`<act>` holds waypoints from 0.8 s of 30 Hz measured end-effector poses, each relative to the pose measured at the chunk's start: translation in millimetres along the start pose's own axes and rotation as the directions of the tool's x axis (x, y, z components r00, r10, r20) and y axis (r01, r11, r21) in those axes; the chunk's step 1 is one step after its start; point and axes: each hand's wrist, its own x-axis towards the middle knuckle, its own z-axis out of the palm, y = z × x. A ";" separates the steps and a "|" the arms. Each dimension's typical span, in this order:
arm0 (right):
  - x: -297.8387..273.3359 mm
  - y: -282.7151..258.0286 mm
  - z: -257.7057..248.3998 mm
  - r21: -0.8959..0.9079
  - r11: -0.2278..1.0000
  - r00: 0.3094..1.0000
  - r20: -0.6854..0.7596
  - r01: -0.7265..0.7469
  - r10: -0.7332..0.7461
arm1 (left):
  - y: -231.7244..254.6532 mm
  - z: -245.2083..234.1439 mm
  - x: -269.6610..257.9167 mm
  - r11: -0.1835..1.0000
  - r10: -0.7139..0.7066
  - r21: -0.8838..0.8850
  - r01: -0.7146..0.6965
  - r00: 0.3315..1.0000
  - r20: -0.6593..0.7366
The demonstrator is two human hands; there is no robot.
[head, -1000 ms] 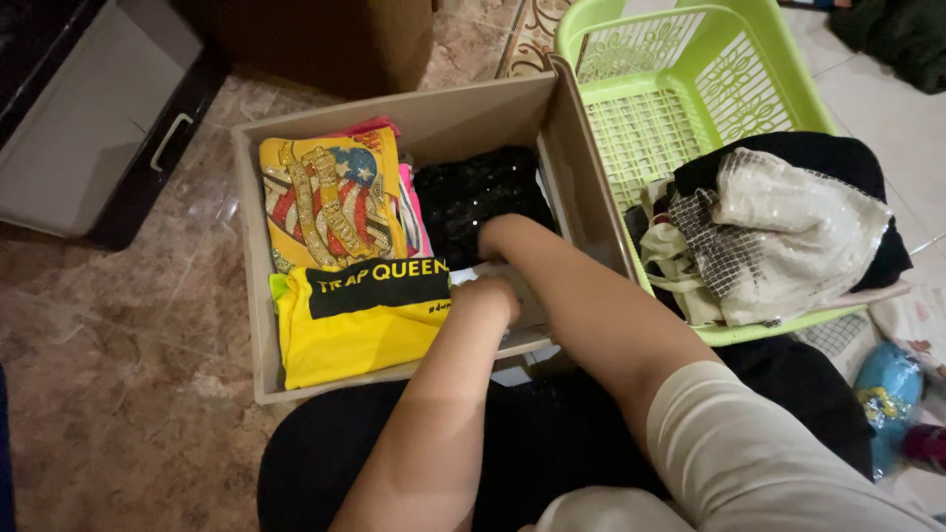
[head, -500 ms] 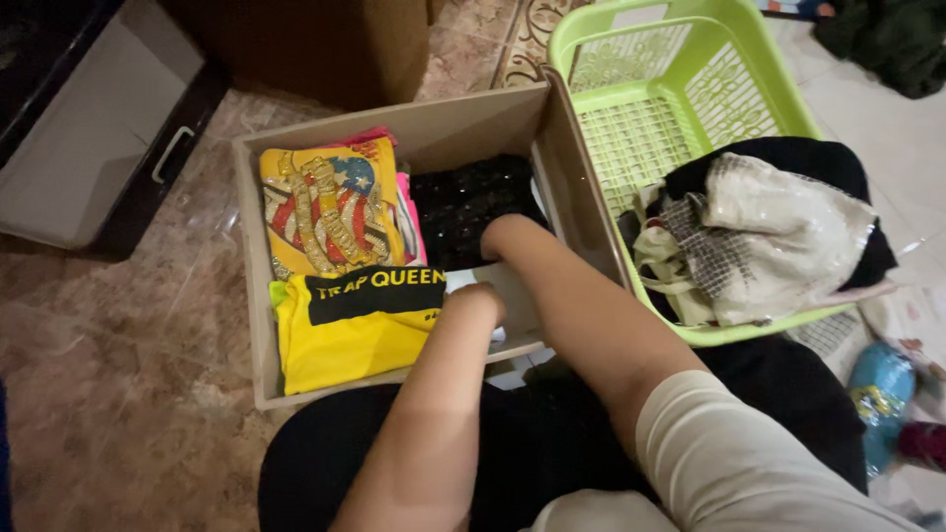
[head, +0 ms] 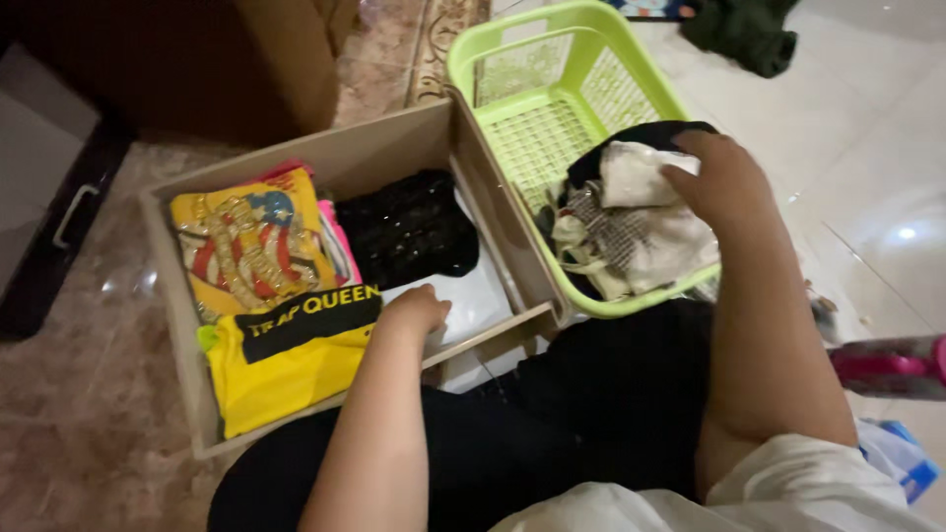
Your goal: The person organizes clothes by transferring folded items from a green laundry basket into a drawer. They handle various garments, including shirts and pants, and place them neatly into the drawer.
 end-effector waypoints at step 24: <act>-15.0 42.1 -34.8 0.311 0.950 0.992 -0.105 -0.033 0.069 | -7.9 -5.2 -6.1 0.958 0.197 -0.140 -0.249 0.932 -0.305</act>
